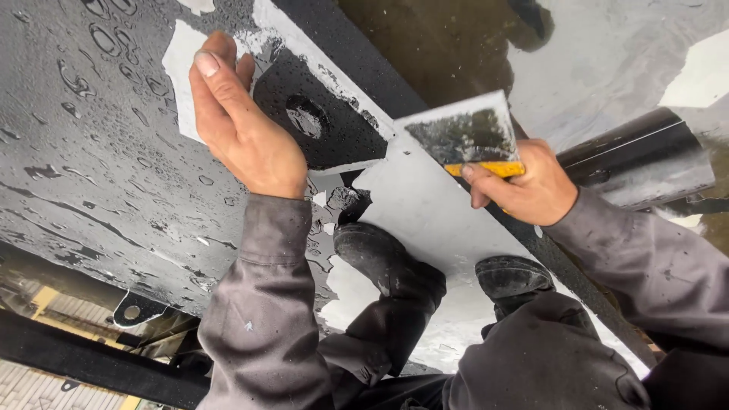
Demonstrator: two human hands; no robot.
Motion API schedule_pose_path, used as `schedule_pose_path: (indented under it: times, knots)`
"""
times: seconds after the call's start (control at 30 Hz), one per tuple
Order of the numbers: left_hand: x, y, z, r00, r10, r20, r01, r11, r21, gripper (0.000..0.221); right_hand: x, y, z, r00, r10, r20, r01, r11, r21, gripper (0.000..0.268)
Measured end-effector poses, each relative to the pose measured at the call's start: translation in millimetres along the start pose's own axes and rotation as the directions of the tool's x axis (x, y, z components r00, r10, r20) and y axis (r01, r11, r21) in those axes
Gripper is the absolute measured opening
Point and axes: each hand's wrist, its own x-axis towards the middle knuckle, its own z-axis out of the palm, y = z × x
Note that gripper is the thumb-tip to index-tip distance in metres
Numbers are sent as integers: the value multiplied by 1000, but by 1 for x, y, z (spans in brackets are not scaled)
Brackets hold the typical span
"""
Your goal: Scraping a black coating or paint off a flat surface using a hand scraper.
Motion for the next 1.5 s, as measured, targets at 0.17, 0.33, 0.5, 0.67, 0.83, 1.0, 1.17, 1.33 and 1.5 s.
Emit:
schedule_pose_path:
  times: [0.17,0.33,0.5,0.67,0.83,1.0,1.17,1.33,1.5]
  knots:
    - [2,5,1,1000,17,19,-18,999,51,60,12,-4,0,980,188,71,-185,982,-43,17]
    - [2,2,0,999,29,33,-30,998,60,60,19,2,4,947,284,153,-310,933,185,19]
    - [3,5,1,997,63,35,-66,995,73,60,24,21,0,952,197,235,-272,897,349,20]
    - [6,6,3,997,71,35,-73,995,70,60,22,23,11,917,292,271,-396,746,536,23]
    - [3,6,1,997,66,42,-70,992,103,60,14,11,25,866,419,273,-492,620,611,29]
    - [3,5,1,997,74,22,-76,994,76,61,4,20,45,816,494,302,-528,422,736,30]
    - [4,3,1,997,72,13,-73,994,80,62,-2,18,60,797,515,314,-521,326,789,32]
    - [6,-3,0,996,91,26,-92,995,40,64,-4,14,64,804,506,312,-502,298,812,33]
    - [9,-10,-2,998,63,-20,-63,998,-25,71,-3,15,73,812,492,316,-501,308,809,35]
